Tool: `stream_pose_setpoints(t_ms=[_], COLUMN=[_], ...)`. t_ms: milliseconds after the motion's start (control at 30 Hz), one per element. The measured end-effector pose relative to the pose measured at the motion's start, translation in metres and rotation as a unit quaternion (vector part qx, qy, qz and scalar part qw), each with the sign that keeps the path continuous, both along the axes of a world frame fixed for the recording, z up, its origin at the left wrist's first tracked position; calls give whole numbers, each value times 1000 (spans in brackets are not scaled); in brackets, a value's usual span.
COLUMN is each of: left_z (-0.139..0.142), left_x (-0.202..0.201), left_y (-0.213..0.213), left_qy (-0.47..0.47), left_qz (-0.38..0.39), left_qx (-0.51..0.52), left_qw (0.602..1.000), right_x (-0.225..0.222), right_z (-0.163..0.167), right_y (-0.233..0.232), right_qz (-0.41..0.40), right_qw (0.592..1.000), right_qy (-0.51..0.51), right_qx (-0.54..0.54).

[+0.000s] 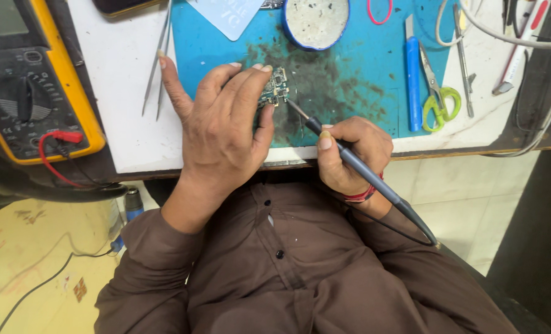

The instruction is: The person uses a soldering iron to apply solder to multiple points on a small circuit board while holding it with their left hand. They occasionally use tweezers to adjust components and dip the iron tip into a small container. The work continues on the same board throughout the clip.

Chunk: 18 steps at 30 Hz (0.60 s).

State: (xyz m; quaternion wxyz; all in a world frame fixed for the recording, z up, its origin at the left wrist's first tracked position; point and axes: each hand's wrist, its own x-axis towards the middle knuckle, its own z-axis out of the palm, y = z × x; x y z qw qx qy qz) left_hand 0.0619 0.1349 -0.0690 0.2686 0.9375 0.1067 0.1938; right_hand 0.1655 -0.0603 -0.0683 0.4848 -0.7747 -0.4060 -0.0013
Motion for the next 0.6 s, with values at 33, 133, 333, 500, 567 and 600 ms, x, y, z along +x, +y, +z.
stream_pose_setpoints(t_ms=[33, 133, 333, 500, 567, 600], left_z=[1, 3, 2, 0, -1, -1], left_x=[-2, -2, -3, -2, -2, -2], left_y=[1, 2, 2, 2, 1, 1], left_qy=[4, 6, 5, 1, -2, -1], left_qz=[4, 4, 2, 4, 4, 4], left_qx=[3, 3, 3, 10, 10, 9], left_qw=[1000, 1000, 1000, 1000, 1000, 1000], right_x=[-1, 0, 0, 2, 1, 1], right_z=[-1, 0, 0, 0, 1, 1], right_y=[1, 1, 1, 2, 2, 2], right_qz=[1, -5, 4, 11, 8, 7], right_qw=[1000, 1000, 1000, 1000, 1000, 1000], right_qy=[-2, -15, -7, -7, -12, -14], right_qx=[0, -3, -3, 7, 2, 0])
